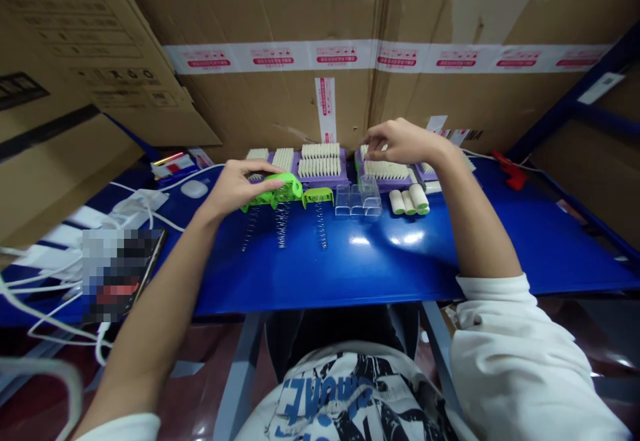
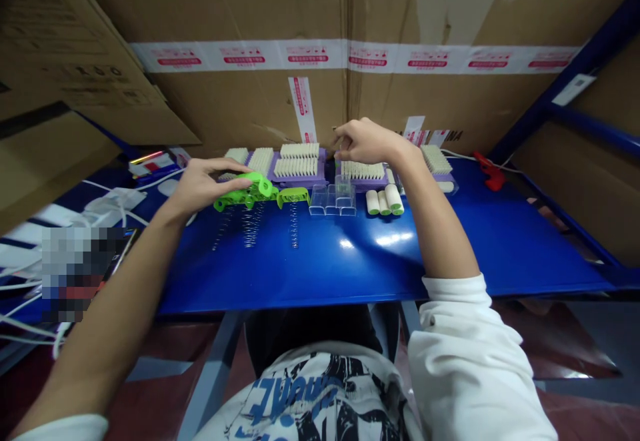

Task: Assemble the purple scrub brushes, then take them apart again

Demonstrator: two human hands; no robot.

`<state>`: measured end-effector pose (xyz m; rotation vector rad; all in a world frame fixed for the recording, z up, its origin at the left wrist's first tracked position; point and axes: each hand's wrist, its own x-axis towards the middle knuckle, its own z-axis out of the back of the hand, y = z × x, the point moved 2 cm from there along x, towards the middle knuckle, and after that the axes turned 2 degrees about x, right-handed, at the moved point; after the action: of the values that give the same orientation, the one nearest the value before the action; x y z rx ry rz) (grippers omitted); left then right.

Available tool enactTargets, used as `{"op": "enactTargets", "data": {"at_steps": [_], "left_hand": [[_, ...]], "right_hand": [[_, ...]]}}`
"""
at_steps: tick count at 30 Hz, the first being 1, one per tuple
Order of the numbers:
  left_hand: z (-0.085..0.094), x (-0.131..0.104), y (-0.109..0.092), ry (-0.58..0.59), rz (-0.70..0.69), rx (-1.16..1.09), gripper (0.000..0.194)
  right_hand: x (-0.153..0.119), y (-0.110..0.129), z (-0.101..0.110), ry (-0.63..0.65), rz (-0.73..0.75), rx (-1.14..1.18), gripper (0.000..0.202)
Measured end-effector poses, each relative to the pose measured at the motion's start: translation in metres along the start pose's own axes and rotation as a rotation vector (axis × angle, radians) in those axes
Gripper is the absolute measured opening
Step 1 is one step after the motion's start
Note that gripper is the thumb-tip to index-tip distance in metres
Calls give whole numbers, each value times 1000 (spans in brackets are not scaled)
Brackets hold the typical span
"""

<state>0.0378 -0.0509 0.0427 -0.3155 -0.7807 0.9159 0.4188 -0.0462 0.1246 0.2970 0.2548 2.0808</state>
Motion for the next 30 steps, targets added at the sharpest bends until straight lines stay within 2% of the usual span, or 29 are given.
{"op": "enactTargets", "data": {"at_steps": [4, 8, 10, 13, 16, 18, 23, 30], "left_hand": [[-34, 17, -3, 97, -13, 12, 58], [-50, 19, 2, 93, -19, 10, 64], [-53, 17, 3, 84, -30, 18, 67], [-57, 14, 4, 76, -38, 28, 71], [-62, 13, 4, 69, -33, 14, 76], [-64, 13, 4, 65, -30, 1, 77], [-66, 11, 7, 72, -28, 7, 72], [-66, 10, 8, 71, -42, 31, 74]], "right_hand": [[-3, -2, 3, -4, -16, 16, 36], [-3, 7, 3, -33, 22, 10, 29], [1, 21, -6, -27, 102, 20, 24], [12, 48, -34, 85, 233, -5, 27], [21, 65, -65, 195, 238, -121, 27], [25, 69, -78, 219, 218, -178, 27], [28, 63, -88, 217, 243, -199, 30], [30, 59, -89, 229, 203, -252, 19]]}}
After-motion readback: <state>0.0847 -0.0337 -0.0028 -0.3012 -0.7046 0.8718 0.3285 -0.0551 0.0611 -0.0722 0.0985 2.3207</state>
